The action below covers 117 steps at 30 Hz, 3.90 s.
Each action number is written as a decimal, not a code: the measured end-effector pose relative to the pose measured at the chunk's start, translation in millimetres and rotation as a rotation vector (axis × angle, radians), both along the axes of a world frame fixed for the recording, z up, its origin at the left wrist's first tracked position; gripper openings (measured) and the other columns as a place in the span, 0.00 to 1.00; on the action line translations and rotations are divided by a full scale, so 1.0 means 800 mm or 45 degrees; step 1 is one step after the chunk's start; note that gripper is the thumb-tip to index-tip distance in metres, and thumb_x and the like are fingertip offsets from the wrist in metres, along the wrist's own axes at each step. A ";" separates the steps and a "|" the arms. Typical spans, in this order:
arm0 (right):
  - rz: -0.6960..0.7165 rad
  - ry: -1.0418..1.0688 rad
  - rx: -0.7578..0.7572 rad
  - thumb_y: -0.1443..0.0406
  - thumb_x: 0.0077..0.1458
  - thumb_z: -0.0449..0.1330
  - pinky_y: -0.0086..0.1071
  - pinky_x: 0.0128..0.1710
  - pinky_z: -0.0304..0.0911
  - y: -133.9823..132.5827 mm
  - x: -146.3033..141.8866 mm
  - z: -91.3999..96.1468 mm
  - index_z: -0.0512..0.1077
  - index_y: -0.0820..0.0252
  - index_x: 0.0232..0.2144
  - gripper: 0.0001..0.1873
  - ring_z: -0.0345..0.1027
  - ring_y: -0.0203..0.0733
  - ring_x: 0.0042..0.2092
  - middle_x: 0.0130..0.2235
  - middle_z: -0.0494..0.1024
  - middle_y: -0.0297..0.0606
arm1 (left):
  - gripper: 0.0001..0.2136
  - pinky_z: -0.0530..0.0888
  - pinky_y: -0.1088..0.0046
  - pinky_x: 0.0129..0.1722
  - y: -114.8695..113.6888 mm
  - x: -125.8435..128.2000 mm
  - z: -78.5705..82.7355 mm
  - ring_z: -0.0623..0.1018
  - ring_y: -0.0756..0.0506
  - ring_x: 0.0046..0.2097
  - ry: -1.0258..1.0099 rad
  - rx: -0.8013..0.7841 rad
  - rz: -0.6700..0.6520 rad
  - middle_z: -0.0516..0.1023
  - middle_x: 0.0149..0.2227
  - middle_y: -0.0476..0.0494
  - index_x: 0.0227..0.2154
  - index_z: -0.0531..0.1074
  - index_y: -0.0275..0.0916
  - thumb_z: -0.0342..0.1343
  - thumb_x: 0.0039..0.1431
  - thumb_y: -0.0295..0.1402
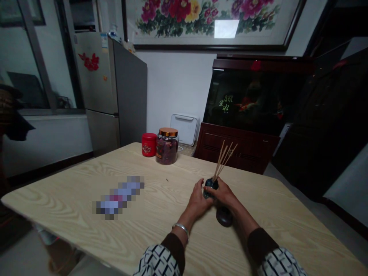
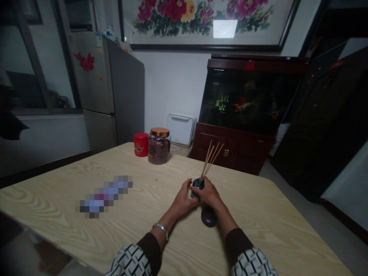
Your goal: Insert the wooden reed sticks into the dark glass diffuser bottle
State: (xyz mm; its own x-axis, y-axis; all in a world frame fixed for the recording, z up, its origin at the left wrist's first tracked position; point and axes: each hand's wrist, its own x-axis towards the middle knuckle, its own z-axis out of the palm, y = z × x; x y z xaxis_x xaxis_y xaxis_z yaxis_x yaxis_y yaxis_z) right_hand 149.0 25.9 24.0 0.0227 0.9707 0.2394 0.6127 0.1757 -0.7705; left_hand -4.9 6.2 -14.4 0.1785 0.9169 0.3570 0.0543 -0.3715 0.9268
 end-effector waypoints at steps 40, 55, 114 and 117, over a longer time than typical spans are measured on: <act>0.158 -0.797 -0.219 0.50 0.42 0.68 0.41 0.47 0.60 -0.133 0.040 0.038 0.70 0.51 0.53 0.35 0.68 0.54 0.51 0.51 0.72 0.44 | 0.31 0.68 0.69 0.44 -0.027 -0.018 0.017 0.72 0.44 0.43 -0.024 -0.073 -0.262 0.74 0.42 0.43 0.51 0.65 0.38 0.69 0.42 0.32; 0.006 1.061 0.099 0.55 0.42 0.70 0.33 0.42 0.63 -0.084 -0.053 0.073 0.66 0.51 0.43 0.27 0.72 0.40 0.41 0.39 0.78 0.32 | 0.28 0.68 0.69 0.41 -0.026 -0.021 0.015 0.72 0.43 0.42 -0.030 -0.073 -0.254 0.74 0.40 0.43 0.46 0.69 0.37 0.70 0.40 0.34; 0.517 -0.802 -0.055 0.68 0.51 0.60 0.43 0.59 0.57 -0.077 -0.018 0.129 0.64 0.62 0.58 0.31 0.64 0.49 0.57 0.57 0.69 0.49 | 0.25 0.66 0.74 0.38 -0.025 -0.021 0.015 0.70 0.46 0.40 -0.104 -0.061 -0.338 0.73 0.40 0.45 0.45 0.68 0.35 0.66 0.41 0.29; 0.536 -0.829 -0.025 0.68 0.51 0.61 0.42 0.56 0.59 -0.075 -0.016 0.132 0.66 0.62 0.56 0.28 0.66 0.48 0.53 0.53 0.71 0.48 | 0.24 0.66 0.74 0.38 -0.028 -0.022 0.018 0.70 0.47 0.40 -0.106 -0.065 -0.339 0.73 0.39 0.45 0.45 0.68 0.35 0.66 0.41 0.28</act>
State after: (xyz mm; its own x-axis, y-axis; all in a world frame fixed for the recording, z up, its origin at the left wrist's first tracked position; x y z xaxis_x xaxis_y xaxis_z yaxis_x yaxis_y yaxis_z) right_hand 136.2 -34.1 129.7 -0.4883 0.8706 0.0603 0.8280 0.4840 -0.2832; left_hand -22.3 -16.0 0.3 0.3878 0.8586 0.3354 -0.1158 -0.3156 0.9418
